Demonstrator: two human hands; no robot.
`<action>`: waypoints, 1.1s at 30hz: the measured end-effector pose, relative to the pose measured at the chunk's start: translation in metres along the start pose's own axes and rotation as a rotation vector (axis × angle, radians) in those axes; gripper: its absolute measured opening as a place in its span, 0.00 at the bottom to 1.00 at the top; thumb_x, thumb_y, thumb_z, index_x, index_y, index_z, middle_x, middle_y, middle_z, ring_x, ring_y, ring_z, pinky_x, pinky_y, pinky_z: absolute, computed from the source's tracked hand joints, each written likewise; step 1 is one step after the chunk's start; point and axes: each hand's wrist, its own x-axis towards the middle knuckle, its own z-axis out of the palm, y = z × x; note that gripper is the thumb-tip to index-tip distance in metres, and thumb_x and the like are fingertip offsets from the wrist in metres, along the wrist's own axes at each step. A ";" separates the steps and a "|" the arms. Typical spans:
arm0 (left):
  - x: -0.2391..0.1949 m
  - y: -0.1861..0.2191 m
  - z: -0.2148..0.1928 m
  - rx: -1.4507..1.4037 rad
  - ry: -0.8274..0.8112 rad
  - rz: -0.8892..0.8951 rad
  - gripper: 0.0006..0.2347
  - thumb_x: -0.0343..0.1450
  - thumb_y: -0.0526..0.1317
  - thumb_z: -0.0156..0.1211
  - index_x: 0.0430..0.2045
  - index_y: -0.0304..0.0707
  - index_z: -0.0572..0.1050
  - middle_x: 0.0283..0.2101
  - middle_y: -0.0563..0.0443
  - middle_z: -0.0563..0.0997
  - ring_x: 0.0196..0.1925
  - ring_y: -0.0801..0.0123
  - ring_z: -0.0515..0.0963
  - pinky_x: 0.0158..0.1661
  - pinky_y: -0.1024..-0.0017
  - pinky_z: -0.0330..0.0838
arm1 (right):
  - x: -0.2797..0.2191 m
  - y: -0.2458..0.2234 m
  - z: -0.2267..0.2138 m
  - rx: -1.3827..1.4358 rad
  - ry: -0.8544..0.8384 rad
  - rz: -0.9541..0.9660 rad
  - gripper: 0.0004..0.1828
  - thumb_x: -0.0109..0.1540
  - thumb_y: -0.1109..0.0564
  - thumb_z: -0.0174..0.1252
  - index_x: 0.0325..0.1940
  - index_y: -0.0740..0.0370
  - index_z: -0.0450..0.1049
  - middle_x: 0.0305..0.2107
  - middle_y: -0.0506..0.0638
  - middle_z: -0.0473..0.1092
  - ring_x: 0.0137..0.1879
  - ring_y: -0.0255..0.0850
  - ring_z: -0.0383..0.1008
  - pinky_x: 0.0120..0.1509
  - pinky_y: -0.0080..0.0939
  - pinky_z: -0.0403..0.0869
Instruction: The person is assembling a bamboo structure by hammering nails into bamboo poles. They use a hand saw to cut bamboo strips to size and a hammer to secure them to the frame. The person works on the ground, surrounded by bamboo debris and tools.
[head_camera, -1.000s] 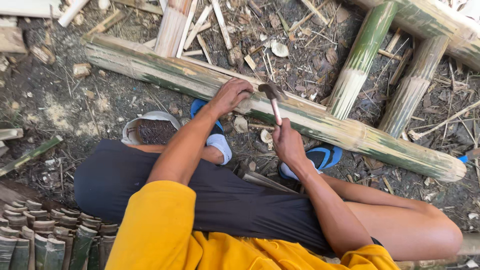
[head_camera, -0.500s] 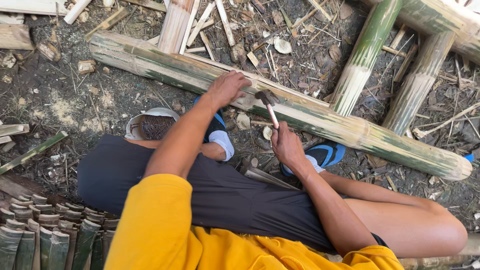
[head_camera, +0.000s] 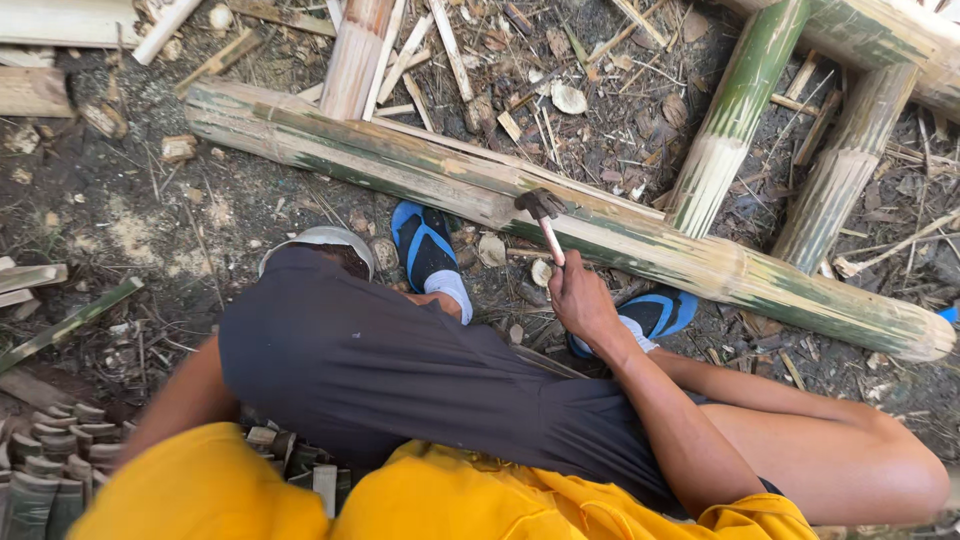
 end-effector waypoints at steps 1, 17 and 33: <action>0.011 0.013 0.003 -0.034 0.030 -0.006 0.12 0.69 0.49 0.57 0.40 0.47 0.81 0.43 0.45 0.84 0.48 0.56 0.82 0.52 0.53 0.74 | 0.000 -0.001 -0.001 0.002 -0.001 0.000 0.12 0.68 0.55 0.47 0.48 0.67 0.58 0.22 0.73 0.70 0.31 0.74 0.71 0.38 0.72 0.68; 0.045 0.014 0.078 -0.274 0.512 -0.483 0.21 0.63 0.48 0.59 0.52 0.49 0.76 0.56 0.46 0.77 0.61 0.49 0.70 0.56 0.40 0.60 | 0.013 0.059 0.014 -0.097 -0.141 0.057 0.16 0.68 0.54 0.48 0.57 0.65 0.60 0.40 0.72 0.69 0.47 0.68 0.70 0.51 0.64 0.67; 0.110 -0.027 0.117 -0.126 0.396 -0.376 0.12 0.73 0.40 0.50 0.46 0.44 0.81 0.49 0.45 0.84 0.52 0.53 0.83 0.47 0.54 0.77 | 0.009 0.045 -0.003 0.037 -0.087 -0.167 0.28 0.62 0.58 0.47 0.66 0.69 0.56 0.36 0.72 0.74 0.42 0.72 0.73 0.45 0.63 0.72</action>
